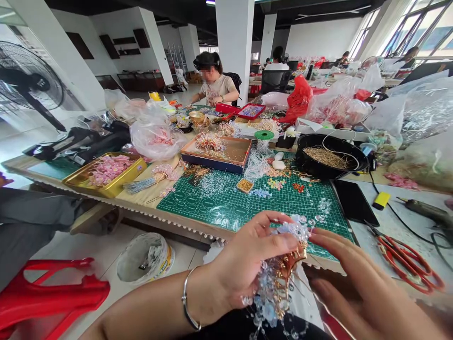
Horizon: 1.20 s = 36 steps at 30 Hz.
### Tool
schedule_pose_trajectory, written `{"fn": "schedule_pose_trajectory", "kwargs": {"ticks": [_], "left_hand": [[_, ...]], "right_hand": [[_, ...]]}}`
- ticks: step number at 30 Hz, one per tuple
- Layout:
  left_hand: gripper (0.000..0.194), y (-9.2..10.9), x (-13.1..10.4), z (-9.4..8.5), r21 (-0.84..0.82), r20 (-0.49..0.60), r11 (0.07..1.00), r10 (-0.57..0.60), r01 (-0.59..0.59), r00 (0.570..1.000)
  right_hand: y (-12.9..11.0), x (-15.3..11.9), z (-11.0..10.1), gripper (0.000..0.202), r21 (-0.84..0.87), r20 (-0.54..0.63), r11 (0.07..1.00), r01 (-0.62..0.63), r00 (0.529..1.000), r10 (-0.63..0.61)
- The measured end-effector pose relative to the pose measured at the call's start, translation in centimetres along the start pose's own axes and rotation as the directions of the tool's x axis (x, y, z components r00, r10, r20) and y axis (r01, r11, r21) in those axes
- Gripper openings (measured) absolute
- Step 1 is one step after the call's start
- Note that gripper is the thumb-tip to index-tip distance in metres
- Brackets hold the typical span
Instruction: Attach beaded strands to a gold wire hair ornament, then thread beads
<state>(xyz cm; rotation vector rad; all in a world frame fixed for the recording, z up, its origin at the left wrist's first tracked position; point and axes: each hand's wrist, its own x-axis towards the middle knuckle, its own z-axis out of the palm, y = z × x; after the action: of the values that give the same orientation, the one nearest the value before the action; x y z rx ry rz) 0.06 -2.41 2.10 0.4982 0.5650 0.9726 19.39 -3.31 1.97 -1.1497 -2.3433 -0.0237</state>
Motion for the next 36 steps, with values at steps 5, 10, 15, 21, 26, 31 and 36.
{"fn": "schedule_pose_trajectory", "kwargs": {"ticks": [5, 10, 15, 21, 26, 31, 36], "left_hand": [[0.033, 0.0, -0.1, 0.2, 0.031, -0.059, 1.000, -0.005, 0.006, 0.998], [0.033, 0.0, 0.0, -0.1, 0.011, -0.068, 1.000, -0.016, 0.017, 0.998], [0.037, 0.0, 0.2, -0.2, 0.014, -0.101, 0.997, -0.068, 0.069, 0.993], [0.047, -0.5, 0.4, -0.8, -0.015, -0.128, 0.991, -0.135, 0.134, 0.983], [0.050, -0.8, 0.2, -1.2, -0.061, -0.090, 0.981, -0.189, 0.184, 0.978], [0.049, -1.0, -0.1, -1.4, -0.101, -0.077, 0.974, -0.209, 0.201, 0.975], [0.047, -1.3, 0.2, -1.8, -0.102, -0.011, 0.978, -0.183, 0.181, 0.983]], "right_hand": [[-1.6, 1.2, 0.4, 0.020, 0.005, 0.033, 0.997, 0.073, 0.997, -0.073], [-1.4, 1.2, 1.1, 0.022, -0.225, -0.062, 0.954, 0.199, 0.974, -0.218], [-0.4, 0.6, 0.4, 0.032, -0.417, 0.097, 0.863, 0.286, 0.958, -0.271], [-0.5, 0.4, 0.2, 0.029, -0.464, 0.192, 0.826, 0.320, 0.947, -0.259], [-1.1, 0.6, 0.4, 0.027, -0.501, 0.217, 0.783, 0.367, 0.930, -0.297], [-0.9, 0.7, 0.6, 0.029, -0.402, 0.144, 0.849, 0.344, 0.939, -0.313], [0.3, 0.8, 0.6, 0.027, -0.097, 0.089, 0.966, 0.239, 0.969, -0.231]]}}
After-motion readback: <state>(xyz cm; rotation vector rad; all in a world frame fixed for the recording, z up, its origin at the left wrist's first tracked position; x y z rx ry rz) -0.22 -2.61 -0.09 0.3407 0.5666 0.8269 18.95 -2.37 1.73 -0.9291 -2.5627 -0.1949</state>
